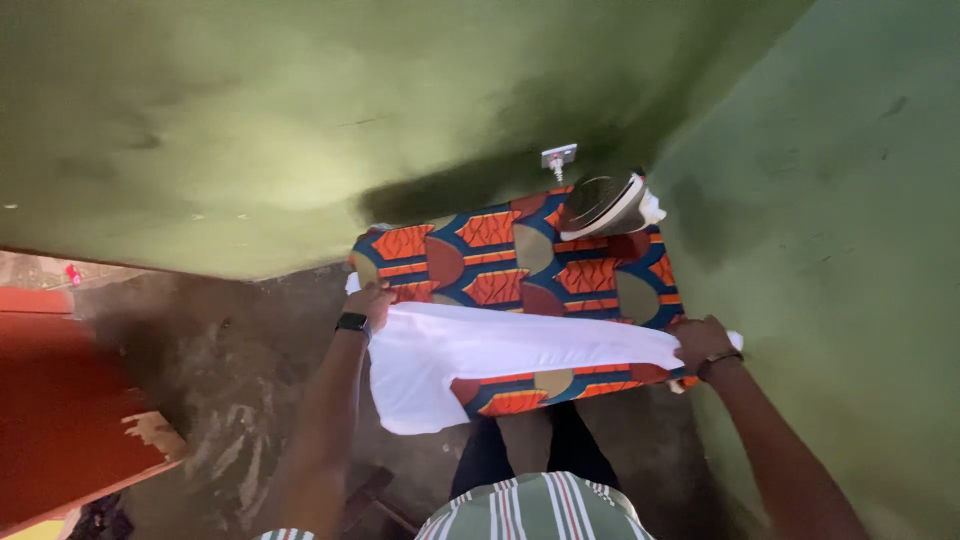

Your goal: Ironing a white shirt on a patterned ironing board.

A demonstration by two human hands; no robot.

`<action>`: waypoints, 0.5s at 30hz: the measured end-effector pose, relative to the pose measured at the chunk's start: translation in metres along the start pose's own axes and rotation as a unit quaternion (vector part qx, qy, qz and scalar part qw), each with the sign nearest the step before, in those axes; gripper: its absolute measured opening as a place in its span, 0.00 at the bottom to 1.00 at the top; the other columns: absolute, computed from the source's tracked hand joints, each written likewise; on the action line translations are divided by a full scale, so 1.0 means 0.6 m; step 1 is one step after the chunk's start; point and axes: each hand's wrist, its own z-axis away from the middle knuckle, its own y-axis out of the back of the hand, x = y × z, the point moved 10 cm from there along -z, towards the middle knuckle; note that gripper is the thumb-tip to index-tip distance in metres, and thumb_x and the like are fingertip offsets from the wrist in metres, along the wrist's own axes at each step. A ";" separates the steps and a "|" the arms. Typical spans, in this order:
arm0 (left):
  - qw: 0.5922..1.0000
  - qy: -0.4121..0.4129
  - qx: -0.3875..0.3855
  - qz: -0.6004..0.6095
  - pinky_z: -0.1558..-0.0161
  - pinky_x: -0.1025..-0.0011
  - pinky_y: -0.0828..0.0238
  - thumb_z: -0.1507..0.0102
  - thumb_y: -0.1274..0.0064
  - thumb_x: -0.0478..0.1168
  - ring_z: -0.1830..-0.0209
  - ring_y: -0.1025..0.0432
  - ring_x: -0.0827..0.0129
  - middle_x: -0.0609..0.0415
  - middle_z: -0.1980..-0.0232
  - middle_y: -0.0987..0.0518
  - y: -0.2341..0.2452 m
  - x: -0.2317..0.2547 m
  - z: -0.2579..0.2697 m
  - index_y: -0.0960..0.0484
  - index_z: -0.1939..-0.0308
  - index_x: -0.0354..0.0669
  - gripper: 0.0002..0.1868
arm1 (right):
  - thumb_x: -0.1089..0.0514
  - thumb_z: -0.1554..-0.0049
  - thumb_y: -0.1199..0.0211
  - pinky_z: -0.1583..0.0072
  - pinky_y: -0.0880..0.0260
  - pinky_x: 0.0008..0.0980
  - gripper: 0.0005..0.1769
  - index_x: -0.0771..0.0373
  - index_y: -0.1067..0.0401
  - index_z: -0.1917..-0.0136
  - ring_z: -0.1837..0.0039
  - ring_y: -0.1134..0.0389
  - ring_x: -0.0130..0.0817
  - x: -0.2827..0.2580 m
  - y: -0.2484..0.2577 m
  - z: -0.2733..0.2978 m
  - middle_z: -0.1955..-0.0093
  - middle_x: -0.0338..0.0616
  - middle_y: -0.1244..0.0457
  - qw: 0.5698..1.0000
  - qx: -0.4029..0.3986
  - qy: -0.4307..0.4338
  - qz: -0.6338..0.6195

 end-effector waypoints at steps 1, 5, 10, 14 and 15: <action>1.000 -0.001 0.002 -0.002 0.52 0.53 0.26 0.46 0.47 0.32 0.46 0.26 0.52 0.47 0.38 0.24 0.033 0.001 0.036 0.20 0.52 0.47 0.18 | 0.46 0.46 0.33 0.32 0.37 0.43 0.21 0.49 0.25 0.40 0.40 0.29 0.33 -0.007 0.003 0.013 0.45 0.37 0.30 1.000 0.002 -0.001 -0.001; 0.999 -0.015 0.020 0.042 0.48 0.57 0.27 0.44 0.43 0.42 0.45 0.24 0.58 0.54 0.52 0.17 0.150 0.014 0.156 0.16 0.58 0.49 0.11 | 0.47 0.44 0.36 0.37 0.30 0.40 0.14 0.42 0.22 0.44 0.40 0.29 0.32 -0.011 -0.009 0.073 0.47 0.35 0.29 0.996 0.054 -0.073 0.006; 0.950 0.016 0.060 0.305 0.54 0.61 0.24 0.43 0.41 0.44 0.61 0.18 0.61 0.50 0.59 0.15 0.141 -0.061 0.256 0.17 0.52 0.47 0.15 | 0.47 0.51 0.31 0.39 0.30 0.40 0.12 0.44 0.19 0.52 0.40 0.30 0.32 -0.041 0.077 0.168 0.51 0.30 0.30 0.967 0.227 -0.091 -0.070; 0.909 -0.003 0.101 0.404 0.55 0.64 0.25 0.41 0.41 0.46 0.60 0.19 0.63 0.49 0.58 0.15 0.209 -0.059 0.363 0.18 0.50 0.42 0.19 | 0.45 0.52 0.29 0.41 0.30 0.43 0.14 0.46 0.19 0.52 0.44 0.29 0.37 -0.048 0.107 0.208 0.53 0.35 0.31 0.946 0.296 -0.091 -0.100; 0.908 -0.004 0.103 0.406 0.54 0.65 0.25 0.41 0.40 0.48 0.58 0.19 0.63 0.48 0.57 0.14 0.230 -0.049 0.393 0.18 0.49 0.41 0.21 | 0.44 0.52 0.29 0.43 0.30 0.44 0.15 0.47 0.19 0.51 0.47 0.29 0.39 -0.049 0.116 0.217 0.53 0.38 0.31 0.936 0.323 -0.085 -0.108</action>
